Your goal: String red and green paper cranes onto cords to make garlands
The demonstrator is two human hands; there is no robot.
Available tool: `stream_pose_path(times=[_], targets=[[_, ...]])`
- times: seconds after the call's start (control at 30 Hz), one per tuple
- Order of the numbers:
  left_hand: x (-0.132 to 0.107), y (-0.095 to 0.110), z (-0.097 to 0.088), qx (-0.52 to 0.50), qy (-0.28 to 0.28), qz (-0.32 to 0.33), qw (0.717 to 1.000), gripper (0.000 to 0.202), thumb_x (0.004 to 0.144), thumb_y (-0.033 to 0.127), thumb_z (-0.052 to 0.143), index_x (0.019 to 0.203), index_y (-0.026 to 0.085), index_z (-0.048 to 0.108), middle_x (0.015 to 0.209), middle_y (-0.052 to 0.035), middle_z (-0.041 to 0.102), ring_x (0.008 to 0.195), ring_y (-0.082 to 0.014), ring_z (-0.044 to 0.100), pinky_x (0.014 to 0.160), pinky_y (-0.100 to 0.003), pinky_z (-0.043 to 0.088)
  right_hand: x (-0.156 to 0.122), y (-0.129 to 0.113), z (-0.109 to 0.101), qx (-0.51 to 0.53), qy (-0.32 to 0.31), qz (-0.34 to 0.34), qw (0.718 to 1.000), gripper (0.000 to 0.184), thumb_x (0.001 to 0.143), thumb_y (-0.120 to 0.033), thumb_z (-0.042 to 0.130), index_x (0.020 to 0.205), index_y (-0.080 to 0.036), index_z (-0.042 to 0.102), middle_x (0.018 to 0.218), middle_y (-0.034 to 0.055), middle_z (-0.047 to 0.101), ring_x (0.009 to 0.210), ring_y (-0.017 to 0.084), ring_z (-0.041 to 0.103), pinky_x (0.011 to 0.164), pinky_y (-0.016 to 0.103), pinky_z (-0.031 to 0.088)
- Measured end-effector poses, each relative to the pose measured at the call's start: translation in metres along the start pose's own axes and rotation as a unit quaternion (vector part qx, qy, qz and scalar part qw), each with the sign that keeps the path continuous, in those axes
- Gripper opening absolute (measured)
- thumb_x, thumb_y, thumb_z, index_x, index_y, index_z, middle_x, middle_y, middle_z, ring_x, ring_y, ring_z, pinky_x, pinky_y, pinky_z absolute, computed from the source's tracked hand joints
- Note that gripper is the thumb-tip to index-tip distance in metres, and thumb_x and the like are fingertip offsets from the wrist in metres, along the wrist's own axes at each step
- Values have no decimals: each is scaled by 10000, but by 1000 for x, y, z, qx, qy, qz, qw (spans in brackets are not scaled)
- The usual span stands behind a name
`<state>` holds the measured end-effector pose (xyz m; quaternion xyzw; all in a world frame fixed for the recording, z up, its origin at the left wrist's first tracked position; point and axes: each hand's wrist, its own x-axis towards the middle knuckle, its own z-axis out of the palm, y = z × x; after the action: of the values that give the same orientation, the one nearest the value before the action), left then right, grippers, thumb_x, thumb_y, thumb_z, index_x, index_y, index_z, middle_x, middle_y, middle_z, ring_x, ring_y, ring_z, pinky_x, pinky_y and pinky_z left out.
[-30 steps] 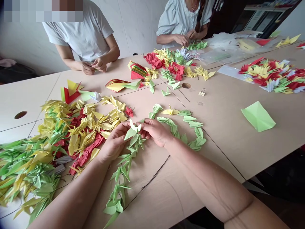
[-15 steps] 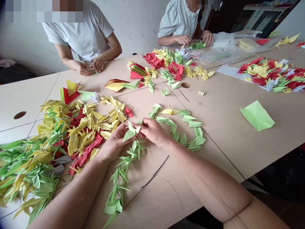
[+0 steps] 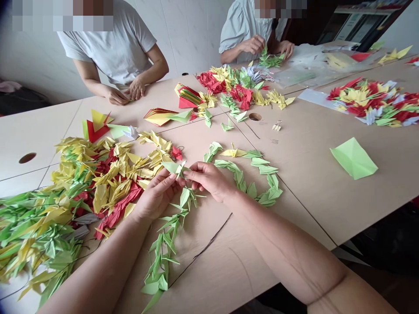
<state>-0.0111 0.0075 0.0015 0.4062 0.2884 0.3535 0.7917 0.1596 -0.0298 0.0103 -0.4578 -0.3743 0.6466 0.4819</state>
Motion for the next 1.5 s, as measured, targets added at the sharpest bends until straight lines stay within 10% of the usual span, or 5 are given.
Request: stream_pose_path(times=[0.2,0.73,1.5], targets=[[2,-1,-1,-14,39,6,999,244,770,317,776,940,174,676,737,-3,645,680,-97,592,702,-200,496,0,2,2,-17,-28,9,999,353,699,-491,777,758,-177,628,670,-38,526,548,67,462,452,208,287],[-1,-2,-6,120,-118,-15,986,501,810,170,735,1259,248,526,1112,-71,661,1077,-183,605,886,-283,468,6,7,-1,-22,110,-66,992,363,712,-521,744,707,-192,589,528,-59,497,507,81,428,472,231,279],[-2,4,3,9,21,-26,999,376,764,209,746,1124,216,638,986,-33,715,775,-140,669,709,-251,517,7,15,-6,-187,122,-91,970,313,839,-508,625,874,-200,670,686,3,641,582,142,539,525,266,391]])
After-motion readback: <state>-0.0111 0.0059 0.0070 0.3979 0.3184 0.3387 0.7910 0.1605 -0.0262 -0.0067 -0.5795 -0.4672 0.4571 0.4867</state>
